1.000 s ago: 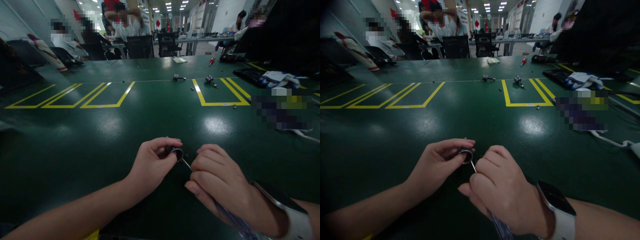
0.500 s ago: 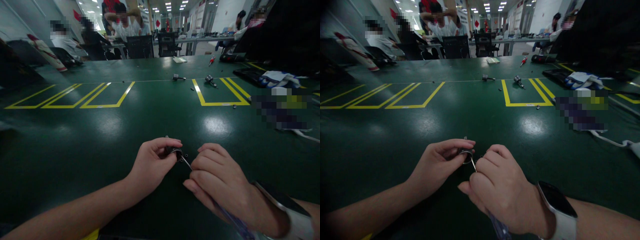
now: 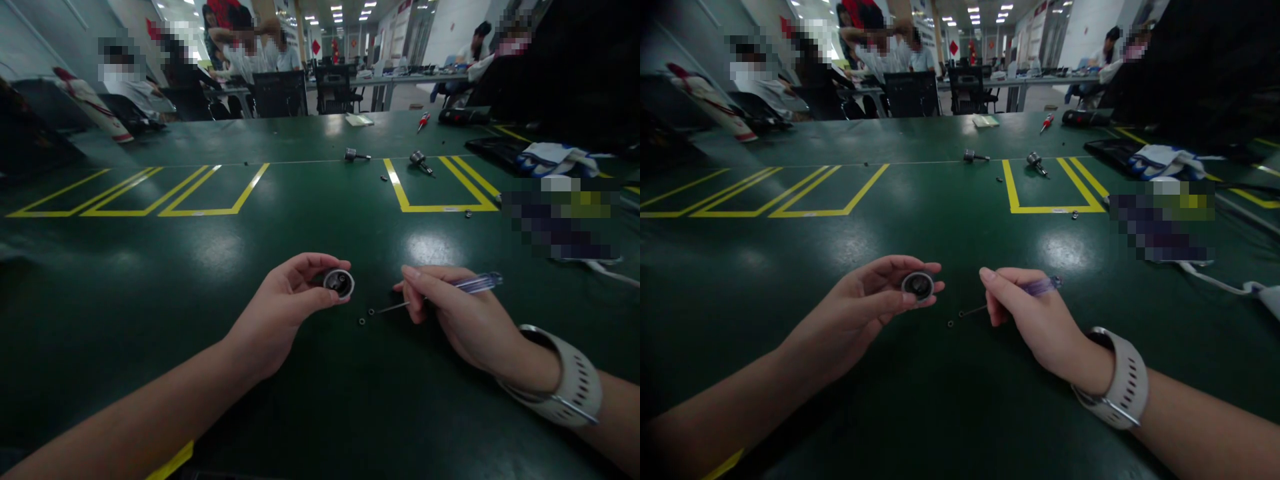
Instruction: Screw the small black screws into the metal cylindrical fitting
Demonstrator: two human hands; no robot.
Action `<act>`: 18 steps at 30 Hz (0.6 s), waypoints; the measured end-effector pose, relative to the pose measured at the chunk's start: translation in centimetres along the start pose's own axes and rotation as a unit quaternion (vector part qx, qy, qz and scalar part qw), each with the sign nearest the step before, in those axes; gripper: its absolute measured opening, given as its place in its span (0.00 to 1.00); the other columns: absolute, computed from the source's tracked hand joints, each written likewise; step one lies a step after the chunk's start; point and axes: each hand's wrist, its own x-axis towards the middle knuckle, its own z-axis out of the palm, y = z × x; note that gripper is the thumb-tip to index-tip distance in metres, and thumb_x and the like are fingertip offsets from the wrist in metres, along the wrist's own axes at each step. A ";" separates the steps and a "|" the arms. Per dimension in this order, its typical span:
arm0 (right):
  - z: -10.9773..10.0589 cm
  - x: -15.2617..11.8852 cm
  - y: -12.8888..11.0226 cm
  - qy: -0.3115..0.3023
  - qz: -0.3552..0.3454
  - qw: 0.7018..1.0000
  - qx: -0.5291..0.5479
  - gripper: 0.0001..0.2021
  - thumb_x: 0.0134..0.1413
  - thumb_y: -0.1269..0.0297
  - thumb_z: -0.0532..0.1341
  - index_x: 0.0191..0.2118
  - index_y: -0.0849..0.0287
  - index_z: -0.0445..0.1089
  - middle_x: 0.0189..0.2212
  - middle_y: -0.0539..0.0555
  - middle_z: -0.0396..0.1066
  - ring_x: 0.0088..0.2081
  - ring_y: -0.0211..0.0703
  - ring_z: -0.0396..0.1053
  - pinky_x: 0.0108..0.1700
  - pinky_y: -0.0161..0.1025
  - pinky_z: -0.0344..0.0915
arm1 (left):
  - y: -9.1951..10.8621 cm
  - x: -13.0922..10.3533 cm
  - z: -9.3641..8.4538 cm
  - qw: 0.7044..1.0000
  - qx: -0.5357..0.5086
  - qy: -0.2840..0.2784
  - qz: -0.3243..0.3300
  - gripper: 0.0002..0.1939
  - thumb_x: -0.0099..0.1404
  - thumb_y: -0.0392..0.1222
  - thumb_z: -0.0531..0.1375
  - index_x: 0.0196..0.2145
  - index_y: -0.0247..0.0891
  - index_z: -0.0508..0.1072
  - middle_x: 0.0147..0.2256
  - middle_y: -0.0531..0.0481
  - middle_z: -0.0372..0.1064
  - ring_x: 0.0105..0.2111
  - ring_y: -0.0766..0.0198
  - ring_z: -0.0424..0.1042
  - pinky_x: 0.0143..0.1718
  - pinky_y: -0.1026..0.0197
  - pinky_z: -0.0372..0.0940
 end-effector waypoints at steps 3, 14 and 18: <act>0.1 -0.1 -0.1 0.005 -0.008 0.999 -0.044 0.20 0.59 0.55 0.55 0.19 0.58 0.66 0.17 0.47 0.64 0.25 0.37 0.64 0.35 0.37 0.61 | 0.0 0.0 0.0 1.000 -0.006 -0.002 -0.004 0.14 0.49 0.30 0.64 0.35 0.37 0.73 0.42 0.48 0.73 0.44 0.56 0.70 0.44 0.55 0.66; 1.2 -1.2 -2.1 -0.006 -0.139 0.944 -0.301 0.21 0.61 0.63 0.51 0.16 0.58 0.59 0.14 0.47 0.59 0.18 0.33 0.58 0.22 0.35 0.54 | -0.2 -0.1 0.2 1.000 0.004 -0.002 -0.020 0.16 0.49 0.31 0.64 0.38 0.38 0.75 0.39 0.48 0.74 0.42 0.57 0.71 0.47 0.53 0.64; 1.4 -1.6 -1.8 -0.003 -0.273 0.911 -0.309 0.17 0.61 0.70 0.51 0.20 0.59 0.60 0.17 0.48 0.60 0.22 0.36 0.60 0.32 0.39 0.60 | -0.2 -0.1 0.2 1.000 0.012 0.009 -0.016 0.16 0.49 0.31 0.64 0.38 0.37 0.74 0.39 0.48 0.74 0.43 0.56 0.71 0.48 0.52 0.63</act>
